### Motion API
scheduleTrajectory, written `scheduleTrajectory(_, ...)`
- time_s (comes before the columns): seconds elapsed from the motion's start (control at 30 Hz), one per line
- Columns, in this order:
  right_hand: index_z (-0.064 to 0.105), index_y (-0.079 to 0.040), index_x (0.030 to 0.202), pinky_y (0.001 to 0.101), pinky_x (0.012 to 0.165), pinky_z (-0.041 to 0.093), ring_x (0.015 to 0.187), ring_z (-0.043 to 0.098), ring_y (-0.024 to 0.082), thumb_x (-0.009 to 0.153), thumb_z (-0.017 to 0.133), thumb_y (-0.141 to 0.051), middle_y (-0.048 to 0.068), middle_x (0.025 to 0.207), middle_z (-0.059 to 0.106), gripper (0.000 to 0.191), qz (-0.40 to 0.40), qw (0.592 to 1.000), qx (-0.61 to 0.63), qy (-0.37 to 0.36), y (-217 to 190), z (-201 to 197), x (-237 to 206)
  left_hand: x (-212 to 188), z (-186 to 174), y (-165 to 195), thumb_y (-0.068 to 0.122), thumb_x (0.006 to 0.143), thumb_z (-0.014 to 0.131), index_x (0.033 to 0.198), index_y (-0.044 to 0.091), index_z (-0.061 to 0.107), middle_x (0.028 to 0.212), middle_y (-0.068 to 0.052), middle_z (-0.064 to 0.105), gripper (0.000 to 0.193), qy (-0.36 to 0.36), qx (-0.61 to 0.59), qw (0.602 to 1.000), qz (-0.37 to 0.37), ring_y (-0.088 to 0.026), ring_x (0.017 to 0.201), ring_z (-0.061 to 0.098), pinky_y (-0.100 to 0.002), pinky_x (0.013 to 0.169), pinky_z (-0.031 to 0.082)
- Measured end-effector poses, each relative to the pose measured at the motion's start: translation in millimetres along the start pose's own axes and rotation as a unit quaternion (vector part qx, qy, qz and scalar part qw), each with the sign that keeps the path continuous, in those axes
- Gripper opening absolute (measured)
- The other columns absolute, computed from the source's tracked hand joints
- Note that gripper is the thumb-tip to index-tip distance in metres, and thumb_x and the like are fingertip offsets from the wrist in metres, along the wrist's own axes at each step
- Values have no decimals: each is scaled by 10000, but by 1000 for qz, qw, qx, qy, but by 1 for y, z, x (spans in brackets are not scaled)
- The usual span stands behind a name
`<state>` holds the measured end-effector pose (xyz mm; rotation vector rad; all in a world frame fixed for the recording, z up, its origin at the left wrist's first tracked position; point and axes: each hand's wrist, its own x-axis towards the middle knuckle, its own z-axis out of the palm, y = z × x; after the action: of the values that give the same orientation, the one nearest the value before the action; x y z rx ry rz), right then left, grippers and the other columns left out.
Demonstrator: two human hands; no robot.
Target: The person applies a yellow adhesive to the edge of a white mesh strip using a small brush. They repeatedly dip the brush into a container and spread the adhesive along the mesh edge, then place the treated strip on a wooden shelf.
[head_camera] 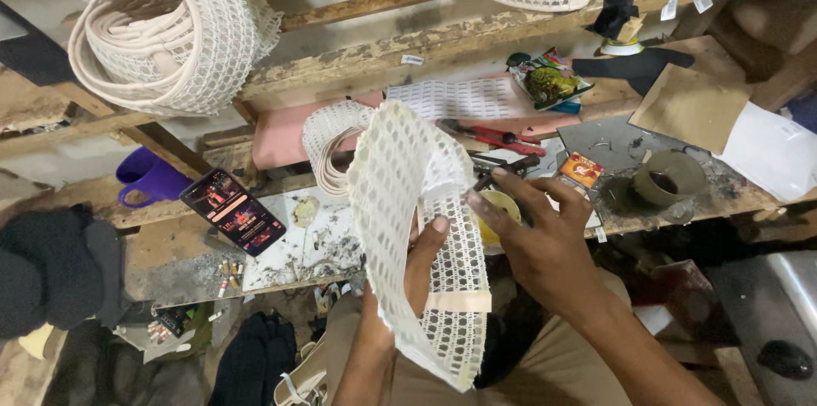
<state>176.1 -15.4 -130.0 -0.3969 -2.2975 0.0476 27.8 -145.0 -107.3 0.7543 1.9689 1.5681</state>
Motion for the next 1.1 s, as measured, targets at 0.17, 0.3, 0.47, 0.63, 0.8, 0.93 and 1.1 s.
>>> scheduleTrajectory(0.17, 704, -284, 1260, 395, 1055, 375, 1213, 477, 308, 768, 703, 27, -8, 1431, 601, 582, 0, 994, 111, 8, -6, 0, -9, 8, 0, -4, 330, 948, 670, 1397, -20, 551, 1308, -119, 667, 581, 10, -145, 984, 106, -201, 1175, 595, -340, 1011, 463)
scheduleTrajectory(0.3, 699, -247, 1251, 405, 1092, 389, 1246, 473, 302, 807, 692, 54, -32, 1423, 591, 537, 46, 983, 176, 21, -10, -3, -21, 9, 1, -6, 357, 974, 737, 1293, -49, 631, 1223, -289, 669, 527, 69, 0, 993, -101, -347, 1160, 599, -424, 1023, 518)
scheduleTrajectory(0.47, 729, -290, 1198, 392, 1053, 397, 1216, 485, 275, 819, 693, 44, -54, 1389, 614, 506, -6, 990, 138, 22, -11, -7, -26, 8, -1, -2, 339, 957, 672, 1403, -29, 541, 1354, -146, 645, 593, 60, -81, 987, 127, -208, 1225, 584, -354, 1042, 442)
scheduleTrajectory(0.63, 711, -284, 1255, 395, 1080, 352, 1215, 466, 296, 800, 696, 44, -12, 1448, 567, 561, -17, 990, 136, 9, -9, -1, -23, 3, 1, 0, 293, 944, 667, 1357, -17, 606, 1241, -137, 710, 519, 35, -106, 992, 53, -192, 1116, 626, -353, 977, 488)
scheduleTrajectory(0.8, 674, -135, 1329, 465, 1067, 308, 1222, 457, 376, 736, 689, 71, 88, 1509, 529, 627, 22, 999, 15, 32, -3, 9, -14, -1, 2, -1, 197, 962, 665, 1329, -46, 641, 1143, -135, 743, 441, -70, -162, 982, 67, -161, 1003, 635, -336, 901, 507)
scheduleTrajectory(0.93, 715, -267, 1283, 443, 1078, 338, 1229, 470, 334, 708, 667, 93, 30, 1475, 566, 680, -3, 991, 134, -25, -9, 1, -23, 4, -1, -3, 172, 955, 657, 1324, -13, 619, 1171, -76, 724, 415, -22, -161, 981, 106, -126, 1027, 649, -295, 908, 521)
scheduleTrajectory(1.1, 721, -393, 1239, 404, 1103, 358, 1271, 468, 297, 830, 712, 72, 7, 1517, 558, 618, -24, 955, 297, -12, -18, -9, -38, 10, -3, -6, 162, 991, 631, 1273, -13, 683, 1158, -81, 748, 336, -31, -239, 967, 86, -117, 1038, 664, -288, 928, 519)
